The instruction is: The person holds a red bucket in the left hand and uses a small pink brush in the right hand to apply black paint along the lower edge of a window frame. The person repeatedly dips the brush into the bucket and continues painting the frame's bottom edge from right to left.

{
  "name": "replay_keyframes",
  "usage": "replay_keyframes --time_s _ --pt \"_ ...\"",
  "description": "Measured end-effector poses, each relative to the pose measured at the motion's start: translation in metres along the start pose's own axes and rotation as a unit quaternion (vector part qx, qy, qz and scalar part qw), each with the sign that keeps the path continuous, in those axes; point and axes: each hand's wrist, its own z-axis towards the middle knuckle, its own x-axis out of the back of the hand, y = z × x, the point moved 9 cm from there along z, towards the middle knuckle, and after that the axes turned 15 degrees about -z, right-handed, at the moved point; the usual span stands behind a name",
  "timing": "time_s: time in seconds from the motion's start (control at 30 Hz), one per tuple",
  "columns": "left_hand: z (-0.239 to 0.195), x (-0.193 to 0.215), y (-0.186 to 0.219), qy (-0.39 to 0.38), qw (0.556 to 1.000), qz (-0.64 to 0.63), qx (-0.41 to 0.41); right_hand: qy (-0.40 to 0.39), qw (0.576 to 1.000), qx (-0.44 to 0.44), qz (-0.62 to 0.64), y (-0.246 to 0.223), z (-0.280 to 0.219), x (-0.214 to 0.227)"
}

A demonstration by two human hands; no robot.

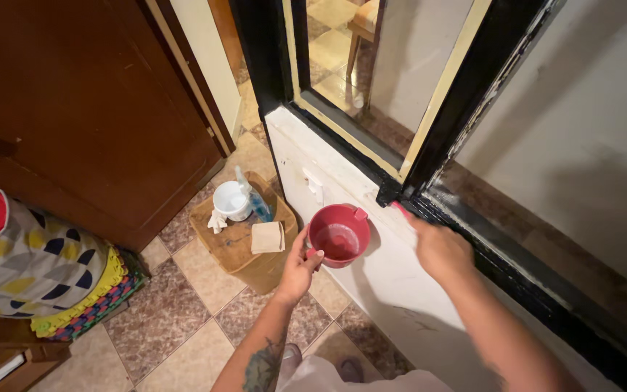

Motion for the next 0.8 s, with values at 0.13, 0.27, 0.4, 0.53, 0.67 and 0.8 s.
replay_keyframes --time_s 0.13,0.27,0.4,0.53,0.67,0.8 --pt "0.000 0.003 -0.003 -0.006 1.000 0.005 -0.004 0.040 0.999 0.016 0.022 -0.013 0.062 -0.035" --pt "-0.004 -0.006 0.013 -0.001 1.000 0.001 0.004 0.012 0.999 0.004 0.043 -0.001 0.016 -0.023" --pt "-0.002 0.002 0.009 0.007 1.000 -0.003 0.000 -0.009 0.999 -0.004 0.047 0.000 0.027 -0.055" --pt "-0.011 -0.020 0.042 0.011 1.000 -0.003 -0.006 0.010 0.997 0.030 0.068 -0.044 0.016 -0.012" --pt "-0.005 -0.008 0.025 0.011 1.000 0.003 0.007 0.034 0.991 0.047 0.121 -0.041 0.019 -0.027" --pt "0.001 0.002 0.001 0.013 1.000 -0.004 0.022 0.020 0.996 0.028 0.088 -0.035 0.023 -0.033"
